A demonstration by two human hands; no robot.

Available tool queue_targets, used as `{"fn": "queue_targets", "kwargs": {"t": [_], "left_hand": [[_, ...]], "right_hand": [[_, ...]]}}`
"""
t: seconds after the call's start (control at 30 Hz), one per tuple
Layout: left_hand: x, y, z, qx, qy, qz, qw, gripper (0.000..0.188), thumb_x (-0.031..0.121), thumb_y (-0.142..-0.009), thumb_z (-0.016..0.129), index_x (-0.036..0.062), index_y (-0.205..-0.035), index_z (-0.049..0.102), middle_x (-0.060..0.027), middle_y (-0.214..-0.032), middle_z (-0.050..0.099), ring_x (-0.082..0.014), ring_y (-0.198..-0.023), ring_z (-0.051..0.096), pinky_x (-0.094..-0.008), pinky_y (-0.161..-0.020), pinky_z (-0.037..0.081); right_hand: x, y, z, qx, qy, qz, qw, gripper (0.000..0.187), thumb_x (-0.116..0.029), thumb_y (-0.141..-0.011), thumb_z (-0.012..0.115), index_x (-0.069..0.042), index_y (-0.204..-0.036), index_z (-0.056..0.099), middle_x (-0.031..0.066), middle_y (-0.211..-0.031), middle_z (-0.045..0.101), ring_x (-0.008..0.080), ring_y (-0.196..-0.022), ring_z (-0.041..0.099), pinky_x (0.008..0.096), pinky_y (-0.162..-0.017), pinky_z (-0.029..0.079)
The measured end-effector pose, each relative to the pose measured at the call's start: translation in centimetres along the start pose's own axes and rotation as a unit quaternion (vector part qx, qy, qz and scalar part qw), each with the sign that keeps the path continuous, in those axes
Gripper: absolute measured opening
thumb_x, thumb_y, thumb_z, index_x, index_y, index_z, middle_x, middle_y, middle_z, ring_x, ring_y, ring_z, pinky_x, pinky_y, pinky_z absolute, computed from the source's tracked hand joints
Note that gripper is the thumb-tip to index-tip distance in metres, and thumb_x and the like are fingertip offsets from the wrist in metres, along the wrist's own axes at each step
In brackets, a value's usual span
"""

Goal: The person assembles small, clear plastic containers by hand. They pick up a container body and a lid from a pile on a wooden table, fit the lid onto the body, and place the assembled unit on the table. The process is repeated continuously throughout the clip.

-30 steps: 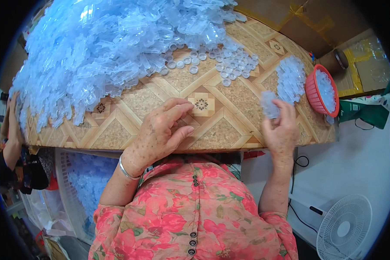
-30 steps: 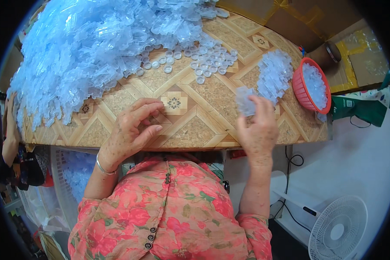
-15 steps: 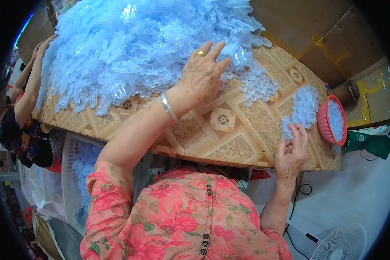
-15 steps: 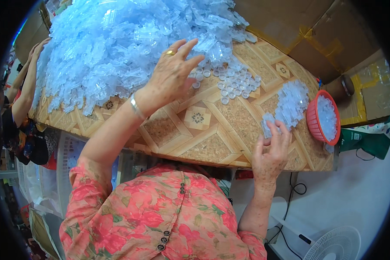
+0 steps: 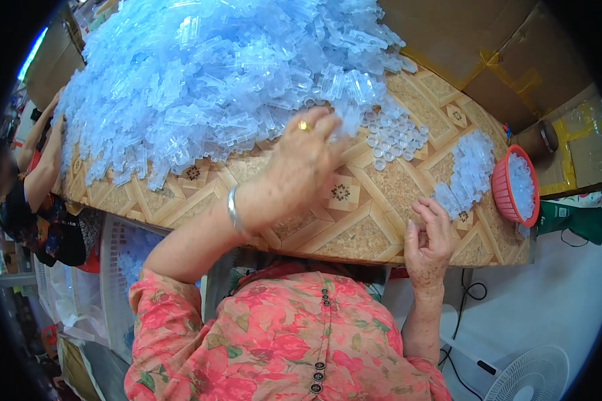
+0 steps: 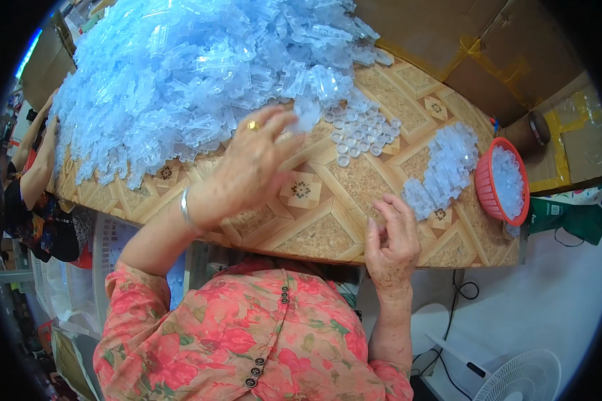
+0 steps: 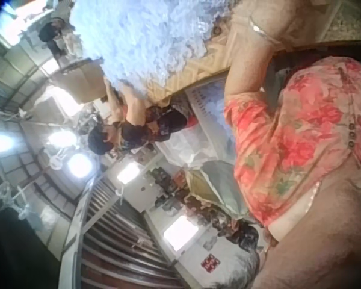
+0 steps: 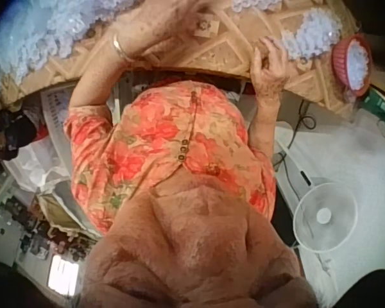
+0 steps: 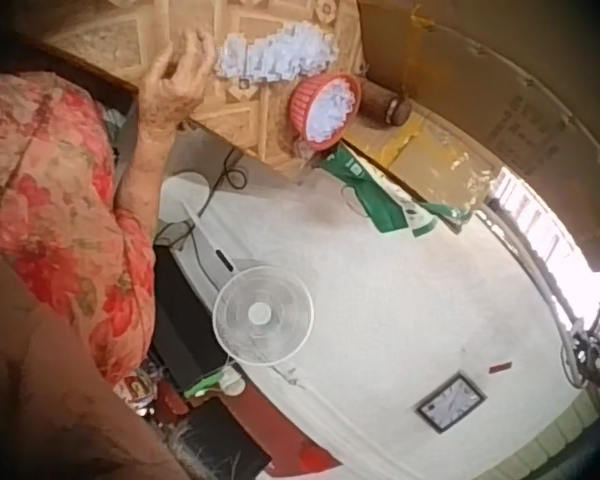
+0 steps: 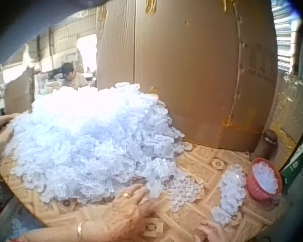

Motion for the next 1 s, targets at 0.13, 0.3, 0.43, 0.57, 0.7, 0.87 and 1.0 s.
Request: {"fn": "queue_targets", "kwargs": {"t": [0.13, 0.3, 0.43, 0.57, 0.7, 0.87, 1.0], "left_hand": [[4.7, 3.7, 0.3, -0.009, 0.089, 0.037, 0.995, 0.057, 0.013, -0.076, 0.080, 0.0015, -0.129, 0.061, -0.0200, -0.135, 0.055, -0.0409, -0.124, 0.056, -0.0483, -0.103, 0.048], [6.0, 6.2, 0.6, -0.071, 0.247, -0.011, 0.966, 0.058, 0.003, -0.078, 0.077, 0.0019, -0.133, 0.059, -0.0208, -0.131, 0.057, -0.0405, -0.109, 0.064, -0.0441, -0.089, 0.055], [3.7, 5.8, -0.1, -0.027, 0.269, -0.055, 0.961, 0.057, 0.004, -0.080, 0.076, -0.0012, -0.133, 0.057, -0.0218, -0.130, 0.059, -0.0399, -0.109, 0.064, -0.0451, -0.091, 0.054], [3.2, 5.9, 0.2, -0.010, 0.260, -0.076, 0.963, 0.062, 0.006, -0.081, 0.077, 0.0006, -0.138, 0.054, -0.0210, -0.128, 0.060, -0.0414, -0.111, 0.064, -0.0467, -0.092, 0.053], [3.3, 5.5, 1.2, 0.002, 0.270, -0.076, 0.960, 0.069, 0.008, -0.080, 0.078, 0.0017, -0.143, 0.050, -0.0206, -0.128, 0.061, -0.0417, -0.112, 0.063, -0.0470, -0.094, 0.052], [3.2, 5.6, 2.0, 0.008, 0.264, -0.069, 0.962, 0.069, 0.009, -0.080, 0.080, 0.0010, -0.142, 0.051, -0.0211, -0.129, 0.061, -0.0408, -0.112, 0.064, -0.0461, -0.094, 0.053], [3.2, 5.5, 2.2, 0.017, 0.284, -0.061, 0.957, 0.067, 0.010, -0.080, 0.080, -0.0001, -0.140, 0.053, -0.0214, -0.129, 0.062, -0.0406, -0.112, 0.064, -0.0458, -0.094, 0.053]], "right_hand": [[-1.3, -0.3, 2.4, -0.046, -0.056, 0.021, 0.997, 0.041, -0.001, -0.080, 0.077, -0.006, -0.120, 0.069, 0.0104, -0.123, 0.067, 0.0165, -0.065, 0.065, 0.0293, -0.059, 0.054], [-2.7, -0.7, 3.8, -0.094, -0.010, 0.003, 0.996, 0.048, -0.011, -0.079, 0.079, -0.007, -0.125, 0.066, 0.0102, -0.122, 0.066, 0.0191, -0.063, 0.064, 0.0320, -0.062, 0.055], [-2.4, -0.4, 3.6, -0.103, -0.007, 0.039, 0.994, 0.048, -0.009, -0.079, 0.076, -0.007, -0.125, 0.066, 0.0107, -0.124, 0.066, 0.0216, -0.069, 0.066, 0.0335, -0.068, 0.056], [-3.1, -1.0, 4.1, -0.086, 0.028, -0.028, 0.996, 0.053, -0.010, -0.077, 0.078, -0.007, -0.128, 0.065, 0.0122, -0.128, 0.065, 0.0295, -0.098, 0.067, 0.0396, -0.087, 0.055], [-4.3, -2.3, 5.2, -0.104, 0.047, -0.095, 0.989, 0.059, -0.012, -0.075, 0.081, -0.006, -0.131, 0.063, 0.0142, -0.132, 0.062, 0.0356, -0.119, 0.057, 0.0440, -0.102, 0.048], [-3.5, -1.7, 5.8, -0.119, 0.049, -0.065, 0.990, 0.064, -0.022, -0.071, 0.087, -0.005, -0.128, 0.063, 0.0139, -0.115, 0.062, 0.0353, -0.110, 0.058, 0.0468, -0.097, 0.046], [-2.7, -1.0, 5.7, -0.125, 0.054, -0.020, 0.990, 0.061, -0.028, -0.068, 0.090, -0.005, -0.119, 0.065, 0.0123, -0.105, 0.060, 0.0338, -0.103, 0.058, 0.0468, -0.090, 0.045]]}}
Point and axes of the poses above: each hand's wrist, its own y-axis away from the middle knuckle, its own z-axis out of the palm, x = y × z, the point moved 6 cm from there along -y, towards the middle knuckle
